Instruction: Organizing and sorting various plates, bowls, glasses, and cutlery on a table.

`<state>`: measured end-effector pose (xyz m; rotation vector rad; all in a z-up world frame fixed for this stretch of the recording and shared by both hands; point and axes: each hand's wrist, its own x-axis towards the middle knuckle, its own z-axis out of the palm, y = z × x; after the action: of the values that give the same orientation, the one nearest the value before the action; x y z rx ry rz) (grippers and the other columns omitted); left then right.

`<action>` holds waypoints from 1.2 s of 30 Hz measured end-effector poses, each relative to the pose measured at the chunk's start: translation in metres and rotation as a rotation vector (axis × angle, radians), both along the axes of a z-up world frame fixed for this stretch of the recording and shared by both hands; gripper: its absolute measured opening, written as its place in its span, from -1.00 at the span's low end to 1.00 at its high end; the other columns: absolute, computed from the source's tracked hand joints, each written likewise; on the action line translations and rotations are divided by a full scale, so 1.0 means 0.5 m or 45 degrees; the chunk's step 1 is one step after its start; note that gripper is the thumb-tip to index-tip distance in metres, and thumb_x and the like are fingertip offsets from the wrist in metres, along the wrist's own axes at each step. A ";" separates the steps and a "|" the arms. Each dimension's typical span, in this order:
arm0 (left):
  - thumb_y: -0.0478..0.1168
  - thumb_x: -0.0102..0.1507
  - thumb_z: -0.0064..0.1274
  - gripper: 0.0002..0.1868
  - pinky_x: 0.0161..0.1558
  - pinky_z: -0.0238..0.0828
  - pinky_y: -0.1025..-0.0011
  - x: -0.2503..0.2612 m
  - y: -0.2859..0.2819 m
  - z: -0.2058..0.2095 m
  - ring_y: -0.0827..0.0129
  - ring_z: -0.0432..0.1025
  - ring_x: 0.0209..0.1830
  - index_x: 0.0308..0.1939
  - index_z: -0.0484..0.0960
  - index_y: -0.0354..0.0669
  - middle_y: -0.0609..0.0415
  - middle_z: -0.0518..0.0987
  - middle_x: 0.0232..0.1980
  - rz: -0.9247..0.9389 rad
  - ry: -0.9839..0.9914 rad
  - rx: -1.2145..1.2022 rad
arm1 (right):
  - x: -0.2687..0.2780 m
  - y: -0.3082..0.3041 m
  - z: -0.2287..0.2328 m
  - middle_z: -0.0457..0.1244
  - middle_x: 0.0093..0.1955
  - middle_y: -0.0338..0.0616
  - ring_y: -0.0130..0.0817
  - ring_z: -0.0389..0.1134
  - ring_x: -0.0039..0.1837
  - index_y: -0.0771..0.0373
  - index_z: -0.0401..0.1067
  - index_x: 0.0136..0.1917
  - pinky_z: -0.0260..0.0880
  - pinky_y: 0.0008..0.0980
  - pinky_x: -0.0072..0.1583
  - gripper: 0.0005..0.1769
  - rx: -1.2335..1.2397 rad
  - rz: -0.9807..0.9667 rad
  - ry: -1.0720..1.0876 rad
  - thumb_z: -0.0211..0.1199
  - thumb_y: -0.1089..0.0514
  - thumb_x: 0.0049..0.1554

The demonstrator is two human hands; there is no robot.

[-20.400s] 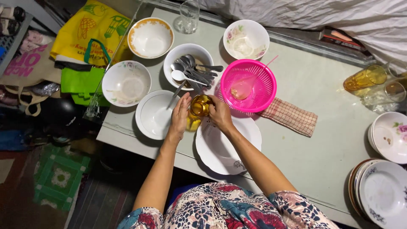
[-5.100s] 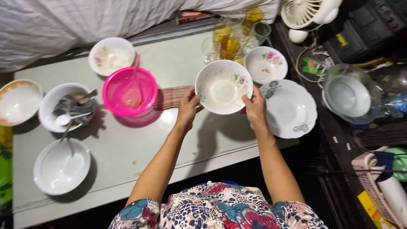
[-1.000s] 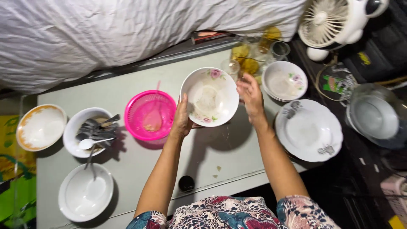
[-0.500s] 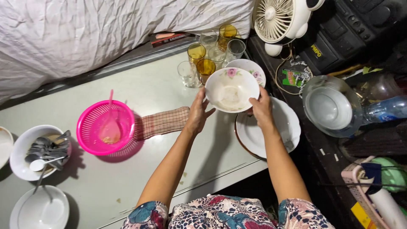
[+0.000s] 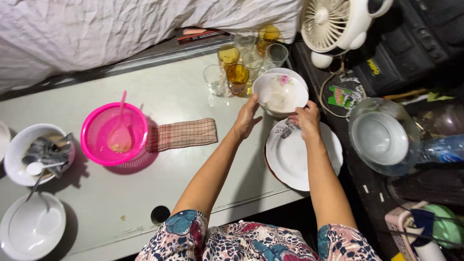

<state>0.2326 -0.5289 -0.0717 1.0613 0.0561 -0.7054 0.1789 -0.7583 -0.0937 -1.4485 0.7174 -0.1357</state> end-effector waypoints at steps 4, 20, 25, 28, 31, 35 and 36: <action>0.38 0.30 -0.21 -0.07 0.46 -0.07 -0.06 -0.029 0.056 0.038 0.19 -0.16 0.67 0.62 -0.04 0.05 0.11 -0.04 0.69 0.043 -0.023 0.017 | -0.020 0.030 -0.017 0.30 0.20 0.09 -0.35 0.41 -0.11 0.25 0.12 0.46 0.43 -0.44 -0.20 -0.36 -0.026 -0.036 0.022 0.19 0.32 0.14; -0.13 0.45 -0.06 -0.65 0.19 0.41 0.37 -0.192 0.618 0.137 0.37 0.46 0.19 0.25 0.53 -0.22 0.05 0.59 0.16 0.893 -0.561 0.267 | -0.057 0.608 0.080 0.28 0.30 -0.13 -0.55 0.32 0.00 0.22 0.35 0.39 0.33 -0.49 -0.05 -0.48 -0.044 0.494 -0.323 0.24 0.26 0.15; -0.27 0.48 -0.10 -0.74 0.25 0.44 0.43 -0.250 0.810 0.148 0.43 0.47 0.13 0.18 0.55 -0.31 0.06 0.60 0.07 1.147 -0.795 0.368 | -0.080 0.815 0.103 0.34 0.19 -0.19 -0.55 0.34 0.05 0.21 0.42 0.33 0.36 -0.51 -0.02 -0.57 0.022 0.786 -0.278 0.21 0.25 0.18; -0.31 0.48 -0.11 -0.76 0.24 0.40 0.45 -0.294 0.928 0.140 0.45 0.44 0.11 0.16 0.55 -0.34 0.07 0.58 0.06 1.310 -0.844 0.514 | -0.108 0.936 0.129 0.39 0.14 -0.22 -0.52 0.35 0.03 0.22 0.43 0.32 0.35 -0.51 -0.03 -0.57 0.117 0.957 -0.236 0.21 0.26 0.16; -0.33 0.49 -0.12 -0.78 0.23 0.36 0.49 -0.343 1.047 0.115 0.46 0.43 0.12 0.16 0.53 -0.34 0.07 0.57 0.08 1.487 -0.842 0.631 | -0.138 1.041 0.128 0.39 0.14 -0.25 -0.54 0.37 0.06 0.20 0.40 0.32 0.33 -0.53 0.00 -0.59 0.118 1.132 -0.176 0.19 0.23 0.20; -0.31 0.48 -0.12 -0.75 0.26 0.34 0.41 -0.428 1.203 0.096 0.36 0.42 0.18 0.19 0.53 -0.33 0.02 0.55 0.15 1.744 -0.776 0.923 | -0.172 1.167 0.098 0.40 0.11 -0.22 -0.50 0.38 0.04 0.22 0.43 0.33 0.32 -0.49 -0.03 -0.62 0.160 1.346 -0.033 0.20 0.15 0.25; -0.29 0.46 -0.10 -0.73 0.28 0.34 0.36 -0.450 1.238 0.097 0.29 0.42 0.21 0.20 0.54 -0.32 -0.02 0.55 0.18 1.806 -0.737 1.134 | -0.181 1.196 0.098 0.39 0.12 -0.22 -0.50 0.37 0.04 0.21 0.42 0.34 0.32 -0.50 -0.03 -0.60 0.166 1.415 0.014 0.20 0.14 0.25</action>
<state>0.0075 0.0901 -0.0234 1.6579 0.5943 1.0172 0.0883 -0.1600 -0.0447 -1.5320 -0.1411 0.7592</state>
